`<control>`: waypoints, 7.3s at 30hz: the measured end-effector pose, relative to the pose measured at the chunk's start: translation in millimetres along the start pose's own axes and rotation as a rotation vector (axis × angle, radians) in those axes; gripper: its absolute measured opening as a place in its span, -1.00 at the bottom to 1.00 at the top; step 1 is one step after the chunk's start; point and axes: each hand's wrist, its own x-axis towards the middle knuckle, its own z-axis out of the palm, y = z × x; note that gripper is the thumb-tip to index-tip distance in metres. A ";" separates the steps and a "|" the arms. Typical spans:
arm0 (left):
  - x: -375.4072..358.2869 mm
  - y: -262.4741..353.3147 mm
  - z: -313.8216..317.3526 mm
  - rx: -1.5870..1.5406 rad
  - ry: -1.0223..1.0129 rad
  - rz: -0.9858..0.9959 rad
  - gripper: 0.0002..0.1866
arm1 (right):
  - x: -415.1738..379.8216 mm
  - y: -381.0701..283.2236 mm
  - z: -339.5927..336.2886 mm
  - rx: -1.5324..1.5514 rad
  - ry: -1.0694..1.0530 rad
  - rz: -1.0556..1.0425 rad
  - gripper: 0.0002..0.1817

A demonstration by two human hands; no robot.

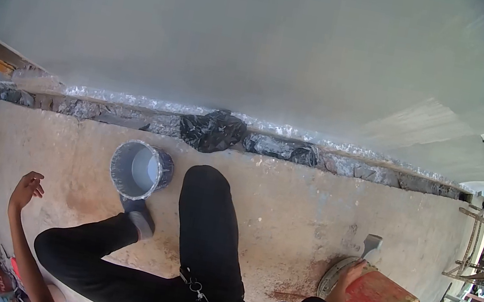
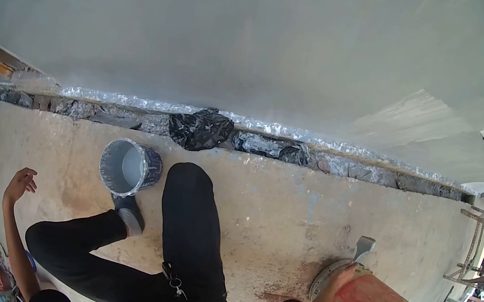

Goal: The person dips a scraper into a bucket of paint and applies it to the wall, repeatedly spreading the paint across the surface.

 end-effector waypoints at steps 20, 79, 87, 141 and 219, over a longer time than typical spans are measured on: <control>166.1 9.2 166.1 -0.276 -0.392 -0.057 -0.29 | 19.4 -382.0 -23.9 0.486 -0.200 -0.727 -0.68; -17.9 353.7 353.3 -0.600 -0.833 0.367 -0.78 | -25.6 -297.7 -247.8 0.258 0.070 -0.147 -0.69; -12.7 376.8 434.0 -0.552 -0.862 0.388 -0.77 | -15.0 -373.2 -252.7 -0.024 -0.342 -0.318 -0.67; 187.9 217.1 453.7 0.247 -0.854 0.716 -0.66 | -98.9 -548.8 -83.4 1.200 -0.309 0.308 -0.65; 220.9 177.5 447.0 0.342 -0.973 0.468 -0.77 | -99.5 -758.4 -168.9 1.389 -0.369 -0.155 -0.55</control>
